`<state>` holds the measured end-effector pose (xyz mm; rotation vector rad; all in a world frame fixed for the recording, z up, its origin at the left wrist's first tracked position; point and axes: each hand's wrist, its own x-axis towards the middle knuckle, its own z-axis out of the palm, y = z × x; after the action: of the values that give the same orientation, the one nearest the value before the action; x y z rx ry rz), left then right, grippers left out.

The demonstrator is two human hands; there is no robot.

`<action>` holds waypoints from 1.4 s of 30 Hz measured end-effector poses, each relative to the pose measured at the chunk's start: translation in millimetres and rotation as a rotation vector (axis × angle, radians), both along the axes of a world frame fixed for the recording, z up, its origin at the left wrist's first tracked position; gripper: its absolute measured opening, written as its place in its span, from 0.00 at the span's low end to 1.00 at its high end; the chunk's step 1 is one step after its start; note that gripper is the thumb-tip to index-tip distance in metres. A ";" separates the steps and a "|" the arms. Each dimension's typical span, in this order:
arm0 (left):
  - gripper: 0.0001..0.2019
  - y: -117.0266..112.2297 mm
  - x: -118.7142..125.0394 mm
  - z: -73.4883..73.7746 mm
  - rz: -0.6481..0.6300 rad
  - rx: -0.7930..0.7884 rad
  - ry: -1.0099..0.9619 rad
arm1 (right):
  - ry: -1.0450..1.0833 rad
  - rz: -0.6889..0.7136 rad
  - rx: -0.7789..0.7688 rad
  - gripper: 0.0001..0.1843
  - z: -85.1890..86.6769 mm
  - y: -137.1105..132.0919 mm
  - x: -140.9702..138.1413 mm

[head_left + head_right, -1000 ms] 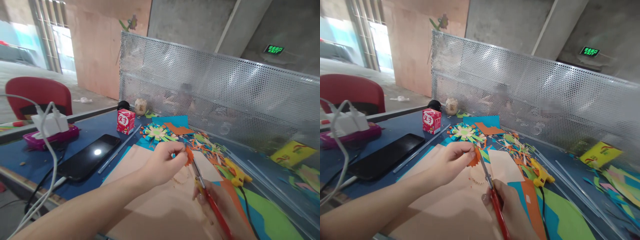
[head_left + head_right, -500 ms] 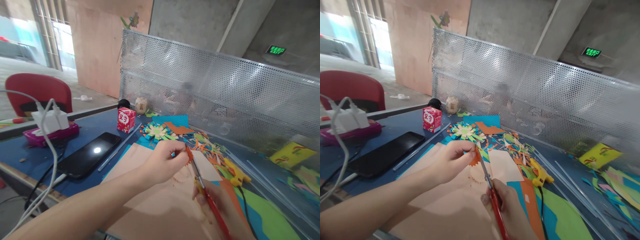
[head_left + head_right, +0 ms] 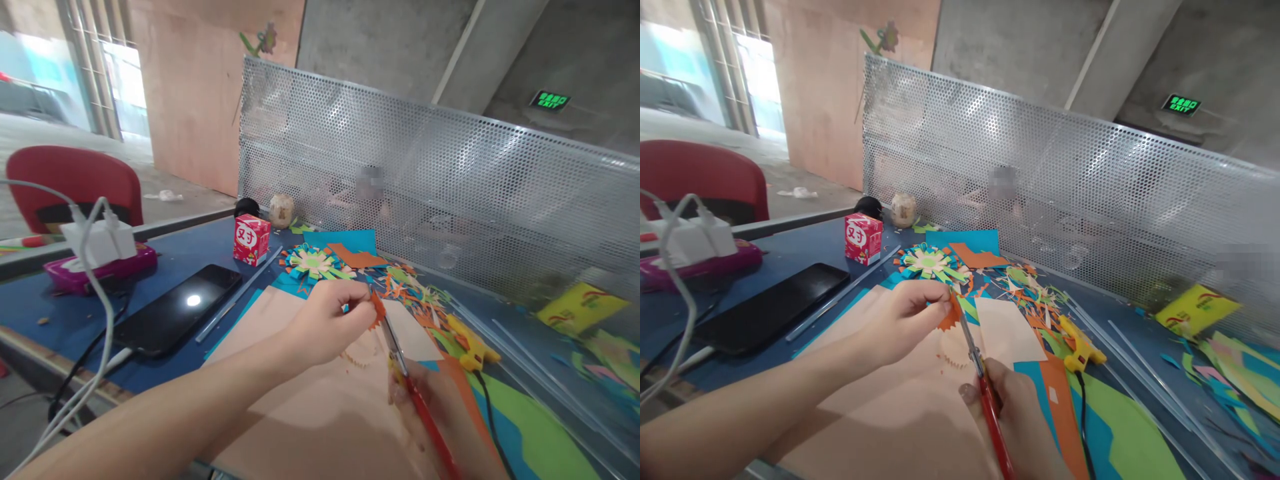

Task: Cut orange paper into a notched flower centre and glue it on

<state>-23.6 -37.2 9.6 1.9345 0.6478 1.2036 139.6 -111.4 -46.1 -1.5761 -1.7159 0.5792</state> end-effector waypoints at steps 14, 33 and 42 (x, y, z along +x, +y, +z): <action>0.11 0.4 0.7 -1.9 0.032 0.092 0.092 | 0.051 0.089 0.062 0.20 4.1 2.2 -2.1; 0.12 6.9 0.7 -3.4 0.097 0.071 0.118 | 0.091 0.011 -0.019 0.20 8.5 9.8 3.0; 0.09 46.9 10.9 -32.2 0.171 -0.069 0.171 | -0.430 -0.393 -0.074 0.18 20.0 36.3 41.1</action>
<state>-12.7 9.7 -22.6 1.9689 0.9490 1.1098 180.7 -75.1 -26.1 -2.1381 -1.6193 0.1094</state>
